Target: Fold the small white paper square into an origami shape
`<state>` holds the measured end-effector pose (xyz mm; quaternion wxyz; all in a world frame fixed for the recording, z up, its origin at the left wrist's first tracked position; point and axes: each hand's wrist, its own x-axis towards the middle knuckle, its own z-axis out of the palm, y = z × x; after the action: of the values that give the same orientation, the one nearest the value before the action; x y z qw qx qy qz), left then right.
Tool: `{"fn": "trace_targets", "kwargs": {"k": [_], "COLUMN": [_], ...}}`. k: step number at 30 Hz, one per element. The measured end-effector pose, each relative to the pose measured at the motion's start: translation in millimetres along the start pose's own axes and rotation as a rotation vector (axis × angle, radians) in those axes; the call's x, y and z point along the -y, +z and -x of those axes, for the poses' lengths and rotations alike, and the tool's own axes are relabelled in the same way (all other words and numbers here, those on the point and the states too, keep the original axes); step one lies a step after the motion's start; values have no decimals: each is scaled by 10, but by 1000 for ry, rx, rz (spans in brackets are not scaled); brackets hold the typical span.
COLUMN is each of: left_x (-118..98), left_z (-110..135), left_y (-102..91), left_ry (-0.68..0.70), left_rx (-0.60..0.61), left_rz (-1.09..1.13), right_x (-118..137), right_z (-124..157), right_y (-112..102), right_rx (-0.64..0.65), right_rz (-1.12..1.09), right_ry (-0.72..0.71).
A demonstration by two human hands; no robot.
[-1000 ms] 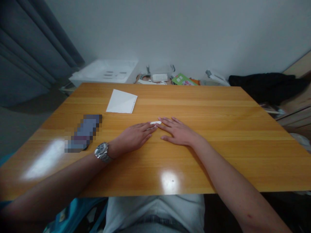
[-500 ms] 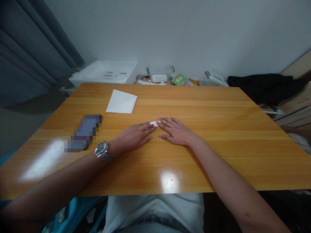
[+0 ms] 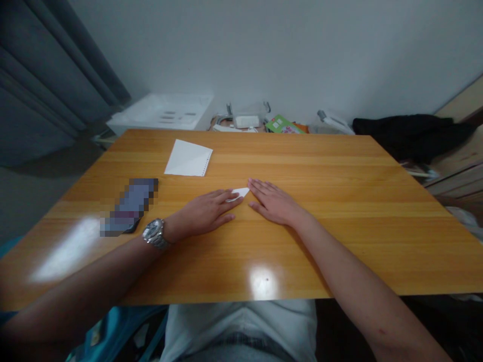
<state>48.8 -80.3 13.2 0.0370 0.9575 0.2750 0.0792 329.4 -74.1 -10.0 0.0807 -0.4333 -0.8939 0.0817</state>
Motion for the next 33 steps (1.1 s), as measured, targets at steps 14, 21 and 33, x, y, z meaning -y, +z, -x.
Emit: {"fn": "trace_targets", "kwargs": {"k": [14,21,33], "left_x": [9,10,45], "left_z": [29,-22,-117], "left_y": [-68,-64,114], "left_ry": [9,3,-139], "left_rx": [-1,-41,-198], "left_rz": [67,58,124], "right_x": [-8,14,107], "right_z": [-21,-54,-107], "right_y": [-23,-49,62], "right_rx": [-84,-106,-274], "right_rz": [-27,-38,-250], "right_ry": [-91,-138,-181]}}
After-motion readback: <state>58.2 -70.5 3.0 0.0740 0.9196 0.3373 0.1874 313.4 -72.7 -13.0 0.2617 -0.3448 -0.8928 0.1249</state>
